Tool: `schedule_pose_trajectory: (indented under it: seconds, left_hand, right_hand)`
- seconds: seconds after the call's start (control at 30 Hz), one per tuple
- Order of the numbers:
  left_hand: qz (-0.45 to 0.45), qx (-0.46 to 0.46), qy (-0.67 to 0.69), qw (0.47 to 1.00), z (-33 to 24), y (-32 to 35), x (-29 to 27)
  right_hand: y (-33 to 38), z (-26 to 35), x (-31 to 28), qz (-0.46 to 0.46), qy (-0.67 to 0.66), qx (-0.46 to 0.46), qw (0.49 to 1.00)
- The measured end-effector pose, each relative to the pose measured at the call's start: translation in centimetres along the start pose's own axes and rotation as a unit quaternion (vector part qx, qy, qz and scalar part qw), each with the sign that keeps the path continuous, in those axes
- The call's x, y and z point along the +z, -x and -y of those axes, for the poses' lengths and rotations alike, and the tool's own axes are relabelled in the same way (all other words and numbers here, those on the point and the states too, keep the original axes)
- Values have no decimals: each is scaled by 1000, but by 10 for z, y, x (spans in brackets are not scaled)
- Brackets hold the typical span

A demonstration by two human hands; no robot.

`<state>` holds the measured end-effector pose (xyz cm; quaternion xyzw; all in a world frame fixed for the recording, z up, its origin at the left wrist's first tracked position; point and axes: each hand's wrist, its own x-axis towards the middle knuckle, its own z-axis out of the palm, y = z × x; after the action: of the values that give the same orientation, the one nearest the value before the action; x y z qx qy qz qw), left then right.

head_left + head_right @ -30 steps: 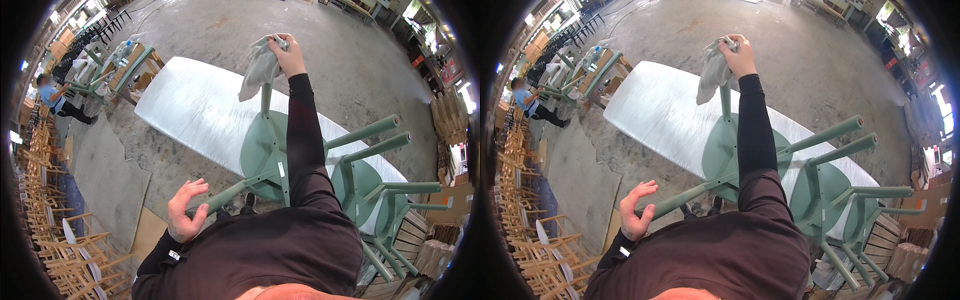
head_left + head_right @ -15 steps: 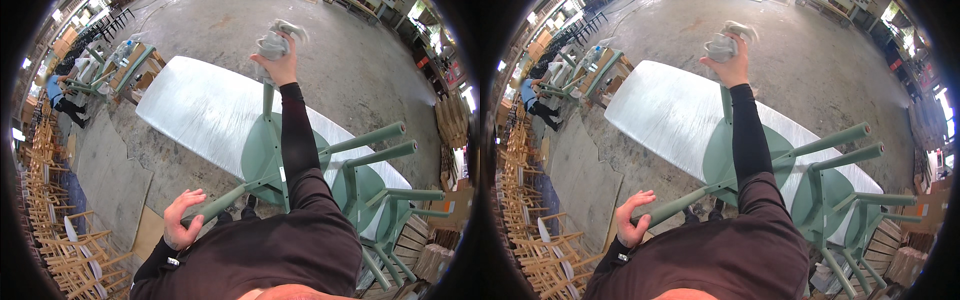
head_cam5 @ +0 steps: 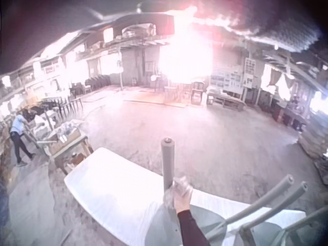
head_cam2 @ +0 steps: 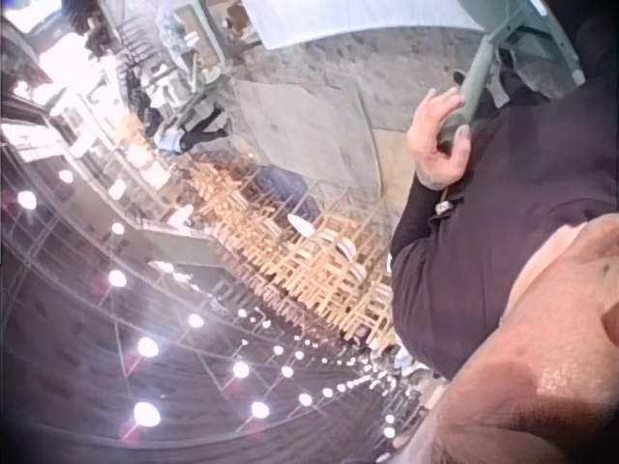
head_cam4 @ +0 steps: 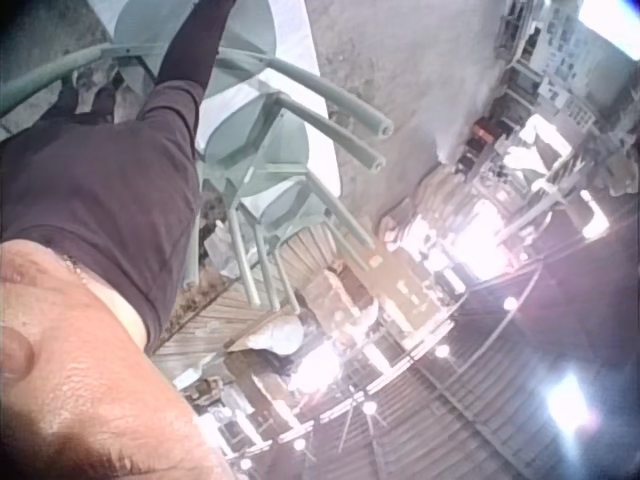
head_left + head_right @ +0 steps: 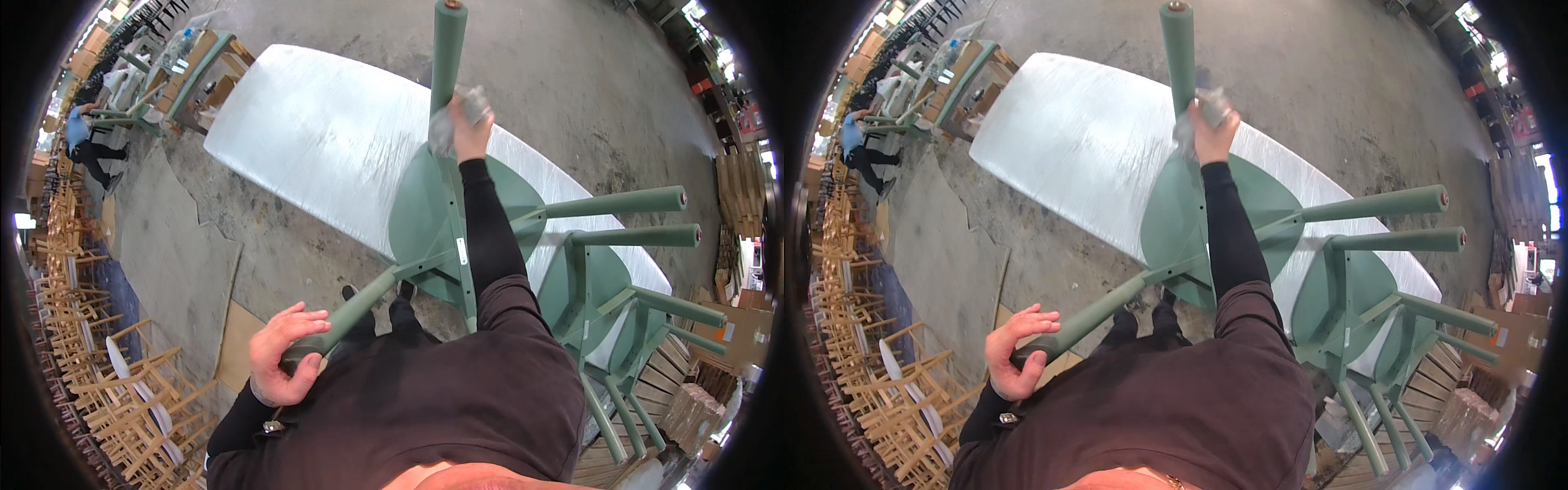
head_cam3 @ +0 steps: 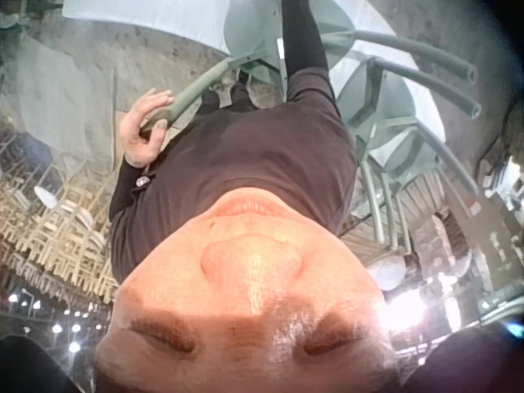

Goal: The person wipes the underside and legs of green metal chairs with a cloth, then lifts and repositions the chairs onto a wooden pallet. The person repeats the wiping process on another chair.

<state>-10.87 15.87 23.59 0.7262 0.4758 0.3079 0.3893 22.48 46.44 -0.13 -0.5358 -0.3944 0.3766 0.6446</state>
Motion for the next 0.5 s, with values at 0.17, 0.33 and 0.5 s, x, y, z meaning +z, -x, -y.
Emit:
schedule_pose_trajectory:
  seconds: [0.17, 0.33, 0.5]
  left_hand:
    - [-8, 11, 5, 1000, 3, 2, 5]
    - [-7, 36, 26, 999, -1, -8, 4]
    - [-14, 39, 10, 999, 2, 3, 0]
  right_hand:
    - [-29, 112, 29, 2, 79, -294, 953]
    - [-5, 20, 23, -101, 310, -203, 923]
    - [28, -37, -45, 135, 418, 72, 895]
